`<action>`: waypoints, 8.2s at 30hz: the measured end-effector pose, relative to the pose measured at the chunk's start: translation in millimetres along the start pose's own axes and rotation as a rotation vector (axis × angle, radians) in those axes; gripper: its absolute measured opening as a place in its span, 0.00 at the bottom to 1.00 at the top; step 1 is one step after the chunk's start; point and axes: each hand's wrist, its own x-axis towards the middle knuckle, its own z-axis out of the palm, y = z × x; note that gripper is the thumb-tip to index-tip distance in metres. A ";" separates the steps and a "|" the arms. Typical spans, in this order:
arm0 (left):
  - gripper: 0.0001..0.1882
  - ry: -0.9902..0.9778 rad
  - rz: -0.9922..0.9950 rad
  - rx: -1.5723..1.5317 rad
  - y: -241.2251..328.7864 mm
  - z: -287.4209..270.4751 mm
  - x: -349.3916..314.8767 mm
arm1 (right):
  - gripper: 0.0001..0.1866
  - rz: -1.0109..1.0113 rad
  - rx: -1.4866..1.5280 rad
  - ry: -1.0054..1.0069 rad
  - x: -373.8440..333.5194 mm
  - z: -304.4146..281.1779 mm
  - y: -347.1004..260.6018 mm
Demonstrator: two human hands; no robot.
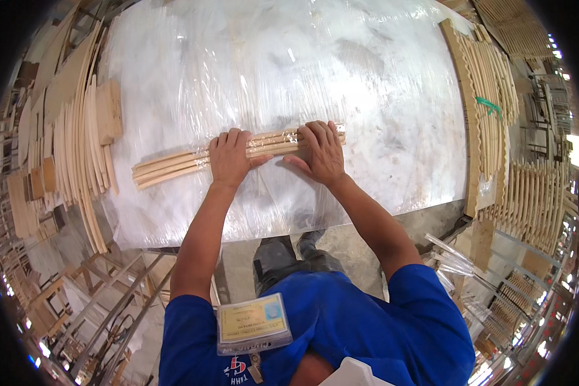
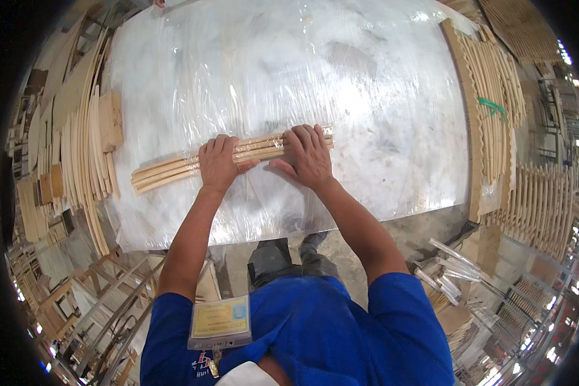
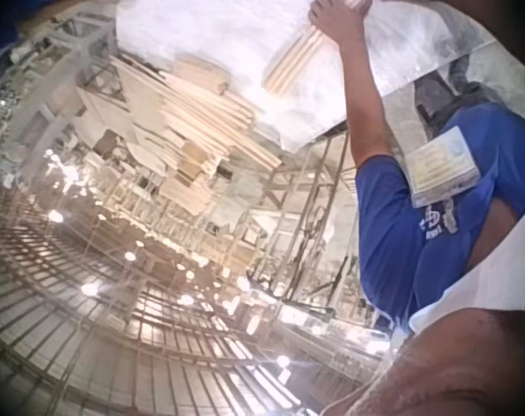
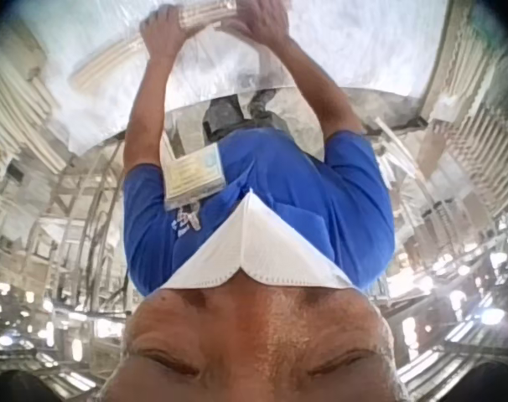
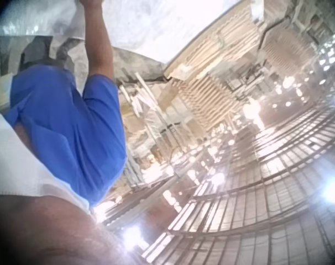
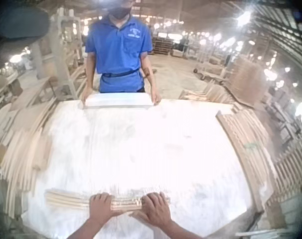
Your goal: The person wraps bundles of wooden sticks with plastic film on a workbench. They pull the film from a roll, place the sticks on the film, and roll the film around the sticks to secure them. The person repeats this process for multiple bundles of sticks.
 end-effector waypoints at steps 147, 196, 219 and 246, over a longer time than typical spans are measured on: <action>0.41 -0.324 -0.153 -0.127 14.9 -20.2 12.1 | 0.45 0.154 -0.030 -0.264 -20.0 -8.2 -13.2; 0.40 0.109 -0.016 -0.051 -26.0 18.7 123.6 | 0.41 0.114 -0.039 0.125 194.1 72.7 80.1; 0.36 0.246 -0.313 -0.131 13.6 7.2 89.8 | 0.52 0.153 -0.032 -0.093 18.9 24.1 12.1; 0.43 -0.295 -0.176 -0.085 54.0 -8.3 11.4 | 0.46 0.123 -0.134 -0.301 -40.4 -41.5 19.8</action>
